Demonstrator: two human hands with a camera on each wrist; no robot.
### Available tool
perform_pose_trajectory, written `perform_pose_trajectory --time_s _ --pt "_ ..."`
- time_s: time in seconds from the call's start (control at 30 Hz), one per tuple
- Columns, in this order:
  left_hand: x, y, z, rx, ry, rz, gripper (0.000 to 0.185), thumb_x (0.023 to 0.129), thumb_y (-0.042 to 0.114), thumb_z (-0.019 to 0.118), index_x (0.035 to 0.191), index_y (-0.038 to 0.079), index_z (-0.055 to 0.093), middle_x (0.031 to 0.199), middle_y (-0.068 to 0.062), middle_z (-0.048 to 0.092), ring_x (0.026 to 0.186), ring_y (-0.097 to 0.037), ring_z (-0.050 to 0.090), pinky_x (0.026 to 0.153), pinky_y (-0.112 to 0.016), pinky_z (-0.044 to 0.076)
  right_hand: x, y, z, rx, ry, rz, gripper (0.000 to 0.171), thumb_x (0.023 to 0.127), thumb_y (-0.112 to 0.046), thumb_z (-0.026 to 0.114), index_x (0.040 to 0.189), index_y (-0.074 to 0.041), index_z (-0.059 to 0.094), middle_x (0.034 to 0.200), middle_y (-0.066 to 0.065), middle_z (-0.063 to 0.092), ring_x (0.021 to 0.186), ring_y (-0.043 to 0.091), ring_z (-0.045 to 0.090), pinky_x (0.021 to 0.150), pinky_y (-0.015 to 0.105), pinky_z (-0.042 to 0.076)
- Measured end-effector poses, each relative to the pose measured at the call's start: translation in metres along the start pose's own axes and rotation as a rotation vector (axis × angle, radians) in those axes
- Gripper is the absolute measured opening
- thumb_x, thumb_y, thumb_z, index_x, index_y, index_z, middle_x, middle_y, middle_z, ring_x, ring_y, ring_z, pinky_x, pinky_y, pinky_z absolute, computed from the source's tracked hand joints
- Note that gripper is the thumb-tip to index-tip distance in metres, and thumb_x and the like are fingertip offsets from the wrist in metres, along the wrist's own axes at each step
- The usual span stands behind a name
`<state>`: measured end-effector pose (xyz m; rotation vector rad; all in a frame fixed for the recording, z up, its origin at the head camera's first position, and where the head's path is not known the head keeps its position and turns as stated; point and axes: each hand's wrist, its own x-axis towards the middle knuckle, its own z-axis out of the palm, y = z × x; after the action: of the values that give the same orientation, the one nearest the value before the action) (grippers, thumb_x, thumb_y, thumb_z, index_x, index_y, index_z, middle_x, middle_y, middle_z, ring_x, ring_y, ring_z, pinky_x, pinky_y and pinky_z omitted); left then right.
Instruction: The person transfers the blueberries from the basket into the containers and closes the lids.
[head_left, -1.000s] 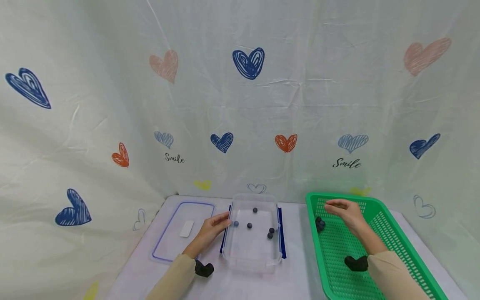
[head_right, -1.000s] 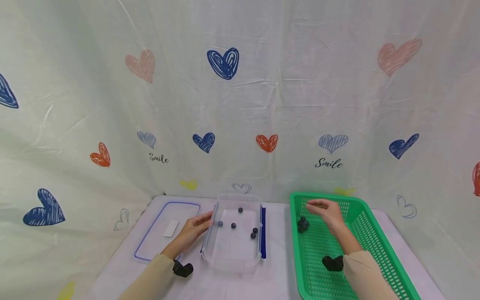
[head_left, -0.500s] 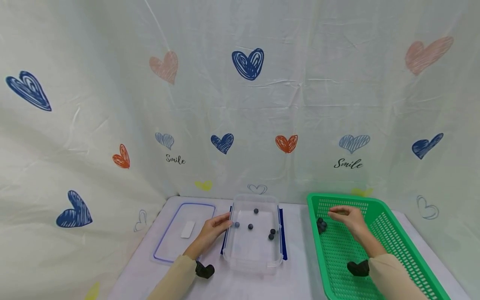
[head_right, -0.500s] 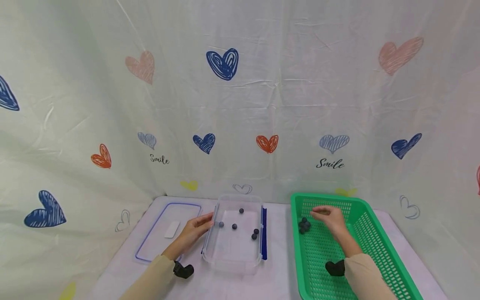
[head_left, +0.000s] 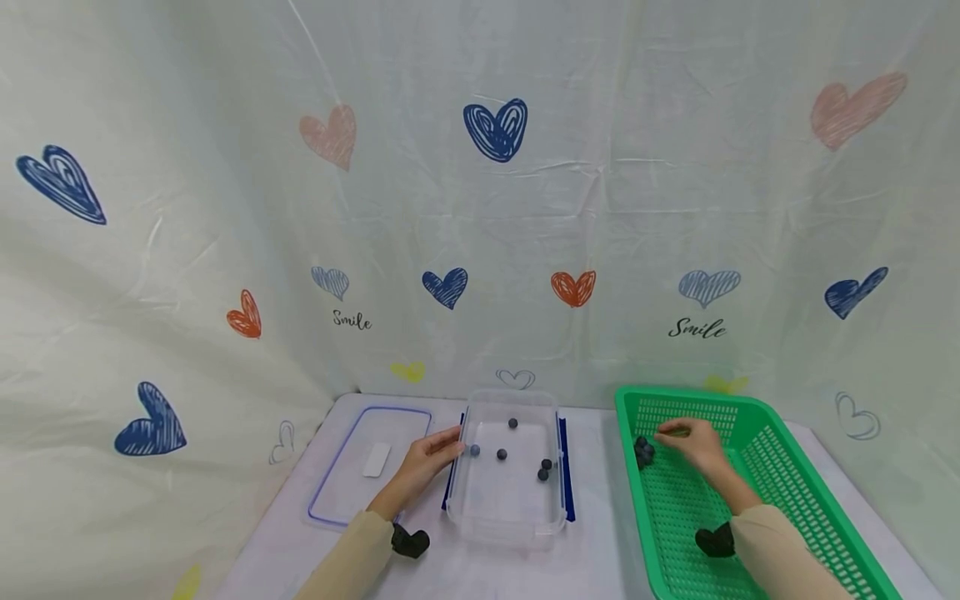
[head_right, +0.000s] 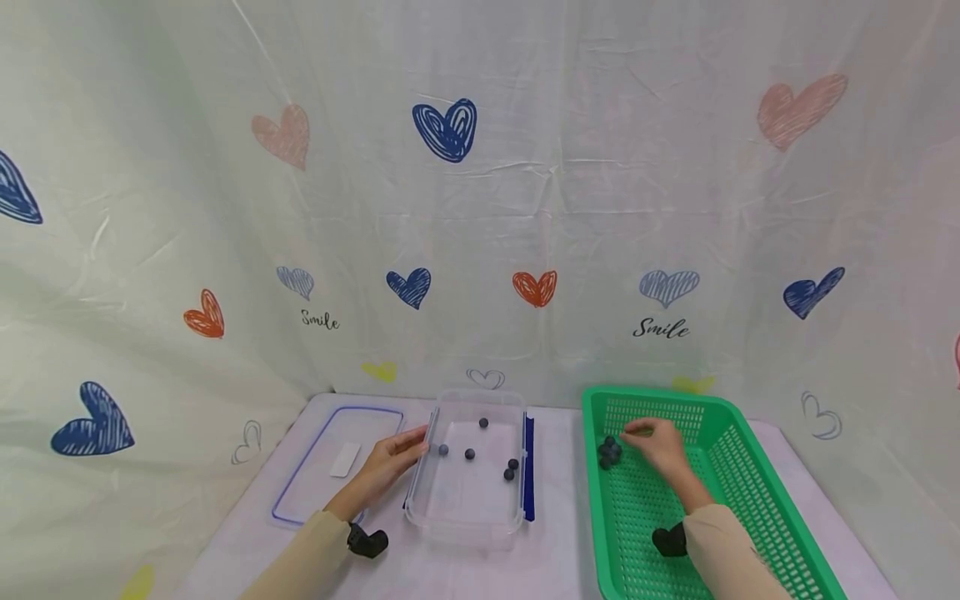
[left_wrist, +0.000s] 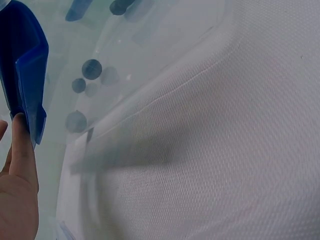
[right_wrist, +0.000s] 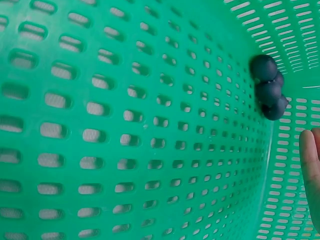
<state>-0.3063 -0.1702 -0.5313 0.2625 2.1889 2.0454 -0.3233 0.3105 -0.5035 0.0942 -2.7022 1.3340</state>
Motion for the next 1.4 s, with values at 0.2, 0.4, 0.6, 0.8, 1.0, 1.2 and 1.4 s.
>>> perform_pose_trajectory --time_s 0.2,0.4,0.6,0.8,1.0,1.2,1.4 --pt "-0.001 -0.001 0.001 0.000 0.001 0.001 0.059 0.097 0.024 0.068 0.144 -0.006 0.047 0.145 -0.026 0.048 0.130 -0.029 0.051 0.105 -0.030 0.046 0.000 0.002 0.003 -0.032 -0.008 0.000 0.025 0.091 -0.009 0.072 0.106 0.012 0.069 0.102 0.024 0.069 0.098 0.043 0.063 0.076 0.050 0.058" --pt "-0.001 0.000 0.002 0.002 0.012 0.006 0.058 0.097 0.024 0.068 0.143 -0.005 0.049 0.144 -0.024 0.050 0.131 -0.029 0.051 0.105 -0.032 0.046 0.003 0.005 0.007 -0.067 -0.007 -0.013 0.025 0.090 -0.008 0.072 0.104 0.012 0.068 0.097 0.023 0.069 0.097 0.045 0.063 0.075 0.051 0.058" --pt "-0.001 0.000 0.001 0.003 -0.007 0.004 0.060 0.097 0.025 0.068 0.144 -0.005 0.047 0.146 -0.025 0.047 0.132 -0.031 0.049 0.106 -0.032 0.045 0.004 0.012 0.010 -0.054 -0.012 -0.007 0.022 0.089 -0.004 0.072 0.101 0.013 0.068 0.093 0.022 0.070 0.092 0.042 0.065 0.073 0.047 0.058" --pt "-0.001 0.002 0.002 -0.002 0.000 -0.004 0.059 0.097 0.024 0.068 0.144 -0.005 0.047 0.146 -0.026 0.046 0.132 -0.029 0.049 0.106 -0.032 0.045 0.002 0.015 0.012 -0.020 -0.047 -0.004 0.026 0.090 -0.003 0.072 0.106 0.016 0.066 0.096 0.023 0.070 0.091 0.039 0.066 0.074 0.045 0.059" --pt "0.000 0.004 0.003 0.004 0.009 0.007 0.057 0.098 0.023 0.067 0.143 -0.004 0.049 0.145 -0.026 0.047 0.131 -0.030 0.050 0.107 -0.034 0.045 0.001 0.015 0.014 -0.007 -0.054 -0.020 0.025 0.091 -0.002 0.071 0.107 0.016 0.066 0.097 0.025 0.069 0.091 0.039 0.066 0.073 0.045 0.059" --pt "-0.001 0.002 0.001 0.020 0.005 0.004 0.059 0.097 0.025 0.067 0.144 -0.004 0.048 0.146 -0.026 0.047 0.132 -0.030 0.049 0.107 -0.033 0.045 0.001 0.016 0.018 -0.025 -0.062 -0.024 0.020 0.091 -0.002 0.070 0.104 0.014 0.067 0.096 0.024 0.069 0.091 0.040 0.066 0.073 0.046 0.059" --pt "-0.001 0.000 0.000 0.013 -0.005 0.008 0.062 0.097 0.028 0.068 0.144 -0.005 0.047 0.146 -0.027 0.046 0.131 -0.030 0.050 0.106 -0.033 0.045 0.002 0.018 0.022 -0.031 -0.051 -0.052 0.016 0.090 0.001 0.070 0.099 0.013 0.069 0.091 0.021 0.070 0.086 0.036 0.067 0.071 0.044 0.059"
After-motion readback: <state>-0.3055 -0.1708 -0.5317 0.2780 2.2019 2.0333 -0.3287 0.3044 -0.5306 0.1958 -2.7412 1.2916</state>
